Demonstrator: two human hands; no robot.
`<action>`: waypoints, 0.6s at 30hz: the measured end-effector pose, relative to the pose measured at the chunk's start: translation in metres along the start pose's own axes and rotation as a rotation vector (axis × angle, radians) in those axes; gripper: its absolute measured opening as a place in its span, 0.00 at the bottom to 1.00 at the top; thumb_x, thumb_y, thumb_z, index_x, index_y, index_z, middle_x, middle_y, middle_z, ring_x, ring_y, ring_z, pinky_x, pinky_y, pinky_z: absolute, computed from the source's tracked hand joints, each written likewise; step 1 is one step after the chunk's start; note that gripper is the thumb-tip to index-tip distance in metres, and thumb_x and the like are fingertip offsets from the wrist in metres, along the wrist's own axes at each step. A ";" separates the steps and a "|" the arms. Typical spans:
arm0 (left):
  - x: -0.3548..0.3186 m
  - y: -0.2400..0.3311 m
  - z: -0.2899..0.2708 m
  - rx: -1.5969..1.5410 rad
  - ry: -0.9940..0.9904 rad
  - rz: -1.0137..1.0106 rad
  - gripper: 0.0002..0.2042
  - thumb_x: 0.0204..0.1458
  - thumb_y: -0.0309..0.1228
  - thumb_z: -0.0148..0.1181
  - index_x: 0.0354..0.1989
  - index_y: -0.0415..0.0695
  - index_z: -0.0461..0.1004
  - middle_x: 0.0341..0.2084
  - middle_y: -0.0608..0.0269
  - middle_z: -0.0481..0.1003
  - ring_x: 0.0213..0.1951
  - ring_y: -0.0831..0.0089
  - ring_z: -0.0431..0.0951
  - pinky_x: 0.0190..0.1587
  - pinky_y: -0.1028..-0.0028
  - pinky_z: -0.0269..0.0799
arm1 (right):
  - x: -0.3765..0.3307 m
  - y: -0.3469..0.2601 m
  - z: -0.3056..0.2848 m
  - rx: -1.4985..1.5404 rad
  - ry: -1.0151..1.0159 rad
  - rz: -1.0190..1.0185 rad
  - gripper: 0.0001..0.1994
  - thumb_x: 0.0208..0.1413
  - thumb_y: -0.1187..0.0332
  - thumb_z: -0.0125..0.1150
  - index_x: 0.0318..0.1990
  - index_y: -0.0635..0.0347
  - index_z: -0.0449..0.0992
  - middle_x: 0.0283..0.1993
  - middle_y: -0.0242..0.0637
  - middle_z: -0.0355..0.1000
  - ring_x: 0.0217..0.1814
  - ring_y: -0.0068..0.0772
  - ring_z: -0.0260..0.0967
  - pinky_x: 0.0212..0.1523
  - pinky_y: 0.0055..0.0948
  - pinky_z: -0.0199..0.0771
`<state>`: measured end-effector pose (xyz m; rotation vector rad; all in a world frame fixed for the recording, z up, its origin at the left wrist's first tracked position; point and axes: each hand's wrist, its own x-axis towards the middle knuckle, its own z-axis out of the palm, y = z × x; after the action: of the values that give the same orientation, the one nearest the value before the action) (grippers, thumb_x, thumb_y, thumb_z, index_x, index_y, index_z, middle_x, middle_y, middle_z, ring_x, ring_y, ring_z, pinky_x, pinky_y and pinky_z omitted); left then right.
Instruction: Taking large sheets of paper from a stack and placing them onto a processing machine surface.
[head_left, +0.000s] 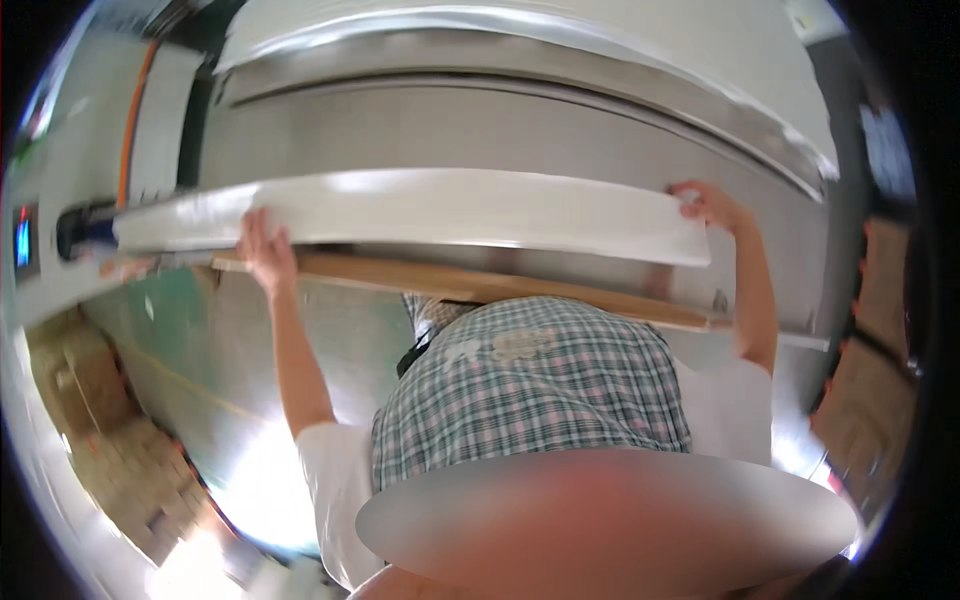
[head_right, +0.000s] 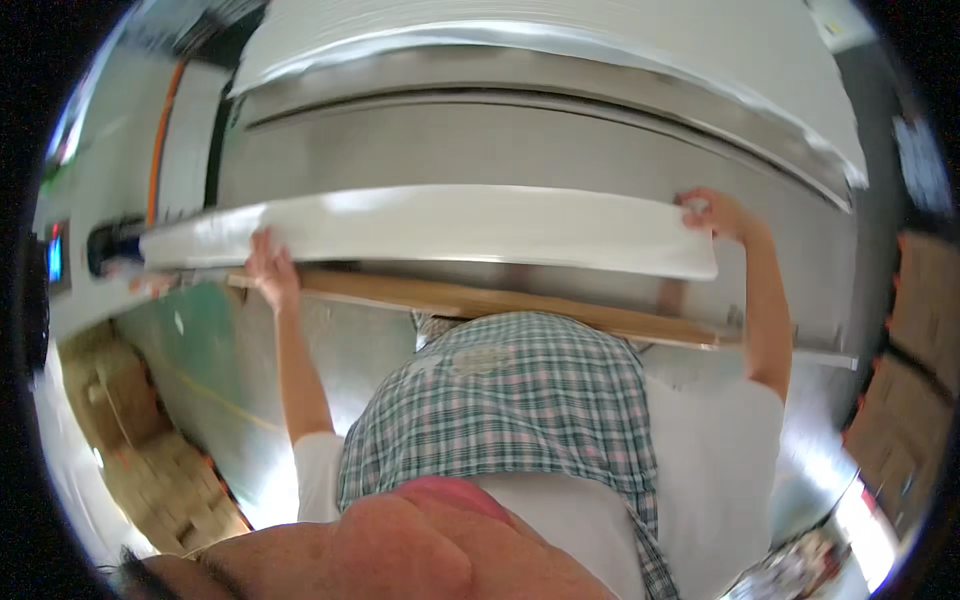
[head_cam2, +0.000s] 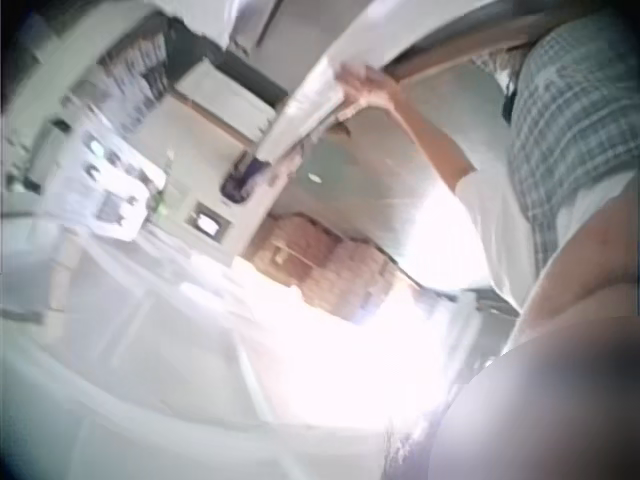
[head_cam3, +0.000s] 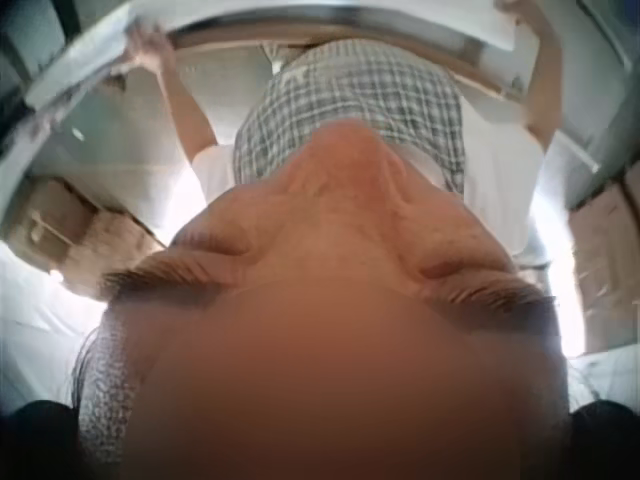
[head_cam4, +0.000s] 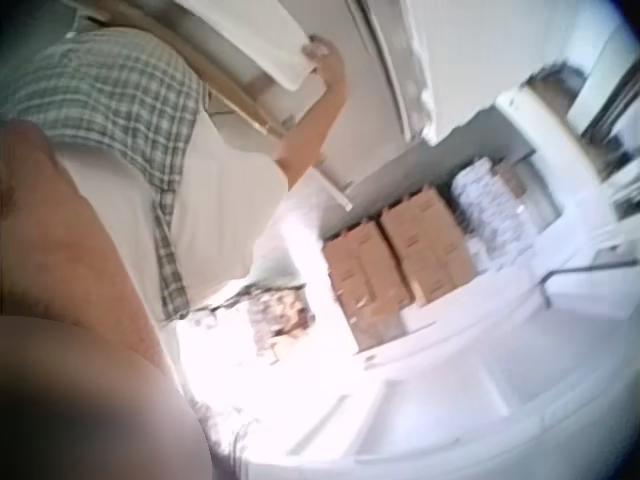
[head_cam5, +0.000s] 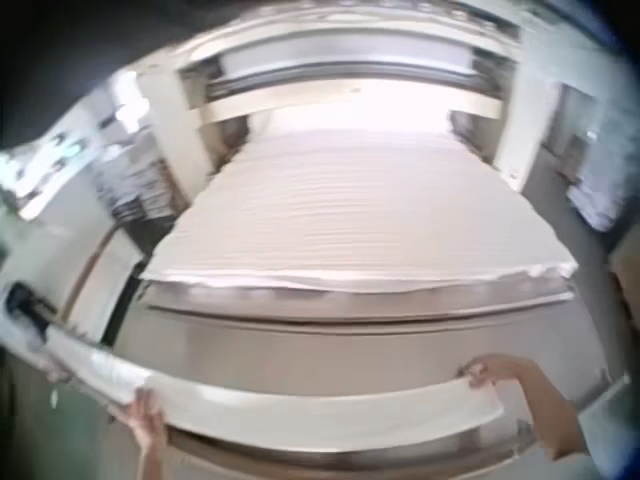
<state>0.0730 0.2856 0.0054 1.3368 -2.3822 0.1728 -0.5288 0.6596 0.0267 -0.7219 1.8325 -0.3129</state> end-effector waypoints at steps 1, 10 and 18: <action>-0.003 -0.007 0.000 -0.093 0.039 0.053 0.18 0.48 0.33 0.54 0.49 0.49 0.67 0.52 0.58 0.64 0.58 0.65 0.58 0.57 0.59 0.49 | 0.008 -0.014 0.010 -0.025 -0.044 -0.027 0.28 0.39 0.51 0.65 0.49 0.48 0.67 0.27 0.28 0.67 0.26 0.19 0.59 0.23 0.19 0.60; 0.000 0.002 -0.014 -0.101 0.163 -0.093 0.13 0.47 0.38 0.54 0.41 0.51 0.73 0.48 0.59 0.68 0.55 0.64 0.63 0.59 0.53 0.45 | 0.061 -0.183 0.145 -0.073 -0.468 -0.232 0.29 0.47 0.54 0.59 0.54 0.58 0.59 0.40 0.37 0.67 0.34 0.23 0.66 0.28 0.24 0.69; -0.006 0.005 -0.021 -0.212 0.127 -0.044 0.14 0.46 0.38 0.52 0.40 0.46 0.73 0.47 0.57 0.69 0.54 0.62 0.64 0.58 0.55 0.48 | 0.092 -0.314 0.237 -0.154 -0.530 -0.311 0.26 0.53 0.51 0.50 0.51 0.63 0.60 0.35 0.39 0.69 0.24 0.27 0.70 0.26 0.23 0.72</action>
<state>0.0775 0.2988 0.0225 1.2401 -2.1951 -0.0080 -0.2297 0.3884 0.0353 -1.0856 1.2505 -0.1582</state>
